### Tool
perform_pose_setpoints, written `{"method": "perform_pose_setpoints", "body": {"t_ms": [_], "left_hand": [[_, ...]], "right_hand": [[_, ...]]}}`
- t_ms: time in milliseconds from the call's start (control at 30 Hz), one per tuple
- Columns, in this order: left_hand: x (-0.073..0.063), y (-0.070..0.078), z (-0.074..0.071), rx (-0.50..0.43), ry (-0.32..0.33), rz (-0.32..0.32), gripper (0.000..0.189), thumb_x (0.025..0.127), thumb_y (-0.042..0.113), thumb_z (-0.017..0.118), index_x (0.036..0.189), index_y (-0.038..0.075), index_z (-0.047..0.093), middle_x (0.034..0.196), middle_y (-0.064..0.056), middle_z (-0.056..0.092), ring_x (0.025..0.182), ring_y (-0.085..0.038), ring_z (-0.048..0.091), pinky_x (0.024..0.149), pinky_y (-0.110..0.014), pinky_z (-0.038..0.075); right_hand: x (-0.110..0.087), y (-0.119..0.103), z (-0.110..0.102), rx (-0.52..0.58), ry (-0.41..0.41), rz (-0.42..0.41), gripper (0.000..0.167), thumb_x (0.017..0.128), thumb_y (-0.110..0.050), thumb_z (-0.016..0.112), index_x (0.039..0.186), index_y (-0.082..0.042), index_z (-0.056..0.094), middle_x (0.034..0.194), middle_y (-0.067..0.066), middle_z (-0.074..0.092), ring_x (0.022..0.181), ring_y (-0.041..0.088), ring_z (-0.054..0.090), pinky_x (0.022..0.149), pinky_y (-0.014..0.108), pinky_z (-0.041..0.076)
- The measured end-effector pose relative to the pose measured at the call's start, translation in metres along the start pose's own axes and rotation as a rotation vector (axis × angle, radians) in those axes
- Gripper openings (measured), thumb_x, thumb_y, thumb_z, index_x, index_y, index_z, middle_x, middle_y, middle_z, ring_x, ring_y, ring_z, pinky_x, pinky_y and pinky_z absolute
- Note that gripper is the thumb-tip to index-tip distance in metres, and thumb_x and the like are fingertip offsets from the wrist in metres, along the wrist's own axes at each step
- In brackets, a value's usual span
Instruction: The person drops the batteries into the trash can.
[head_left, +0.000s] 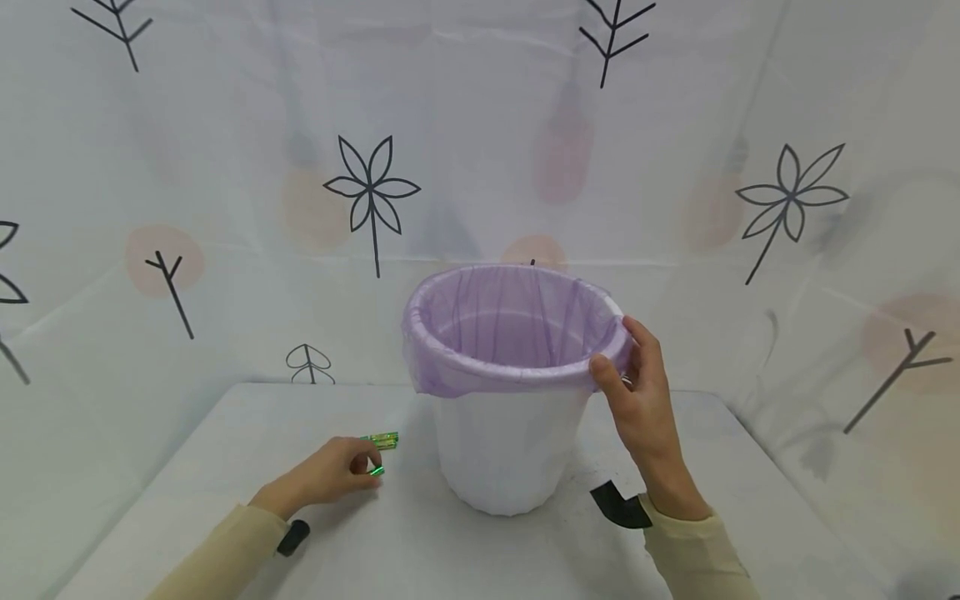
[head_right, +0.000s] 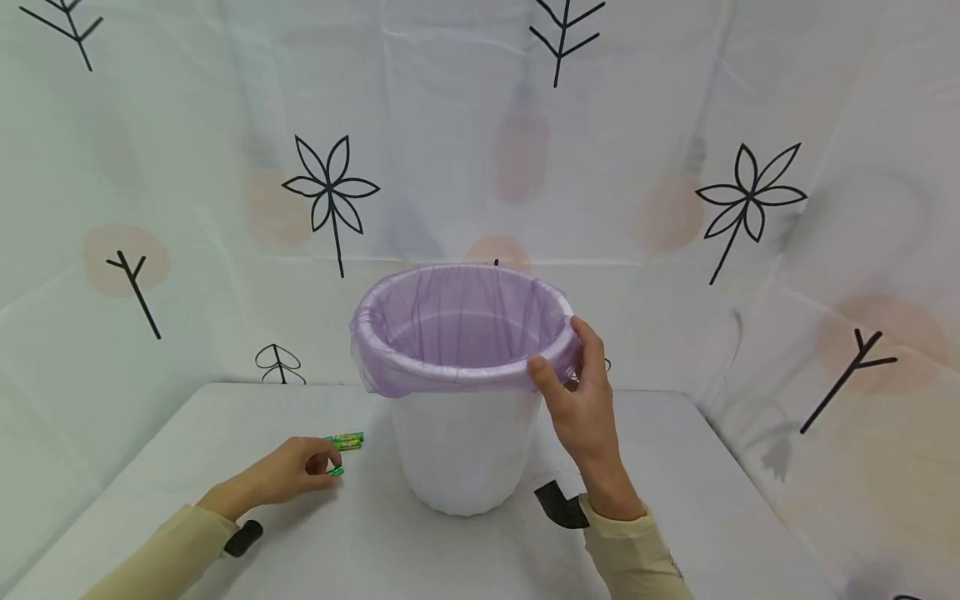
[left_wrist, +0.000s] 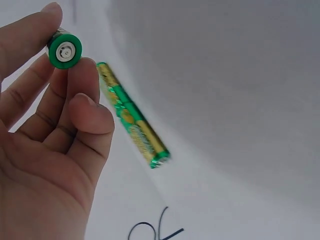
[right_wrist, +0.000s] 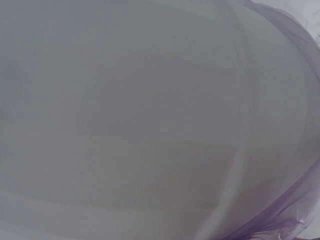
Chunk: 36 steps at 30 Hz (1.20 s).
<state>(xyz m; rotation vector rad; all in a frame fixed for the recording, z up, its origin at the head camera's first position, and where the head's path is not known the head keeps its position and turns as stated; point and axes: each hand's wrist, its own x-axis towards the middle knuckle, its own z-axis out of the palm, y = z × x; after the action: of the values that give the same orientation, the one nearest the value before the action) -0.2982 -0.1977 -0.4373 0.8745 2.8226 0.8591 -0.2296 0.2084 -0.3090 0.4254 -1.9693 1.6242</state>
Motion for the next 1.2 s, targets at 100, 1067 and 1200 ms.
{"method": "perform_pose_setpoints", "body": {"t_ms": [100,1067,1200], "left_hand": [[-0.001,0.012,-0.003,-0.018,0.003,0.021,0.017,0.083,0.020,0.074,0.097,0.016,0.064,0.070,0.008,0.052,0.062,-0.005,0.046,0.055,-0.025,0.041],[-0.014,0.140,-0.078,0.042,0.088,0.388,0.018,0.086,0.021,0.072,0.101,0.015,0.063,0.076,0.013,0.053,0.068,-0.003,0.050,0.062,-0.022,0.046],[-0.011,0.156,-0.090,0.057,0.094,0.453,0.018,0.086,0.020,0.072,0.100,0.015,0.063,0.075,0.013,0.053,0.068,-0.003,0.050,0.060,-0.022,0.046]], "right_hand": [[0.000,0.000,0.000,0.001,-0.002,-0.002,0.064,0.094,-0.014,0.057,0.149,-0.020,0.025,0.138,0.014,0.040,0.112,0.024,0.047,0.084,0.017,0.047],[0.000,-0.003,0.002,0.001,0.007,-0.008,0.064,0.094,-0.012,0.057,0.149,-0.017,0.026,0.138,0.016,0.042,0.111,0.022,0.048,0.083,0.017,0.047],[-0.001,-0.003,0.002,0.009,0.007,-0.003,0.063,0.094,-0.012,0.057,0.149,-0.017,0.026,0.138,0.016,0.041,0.111,0.023,0.048,0.083,0.017,0.047]]}}
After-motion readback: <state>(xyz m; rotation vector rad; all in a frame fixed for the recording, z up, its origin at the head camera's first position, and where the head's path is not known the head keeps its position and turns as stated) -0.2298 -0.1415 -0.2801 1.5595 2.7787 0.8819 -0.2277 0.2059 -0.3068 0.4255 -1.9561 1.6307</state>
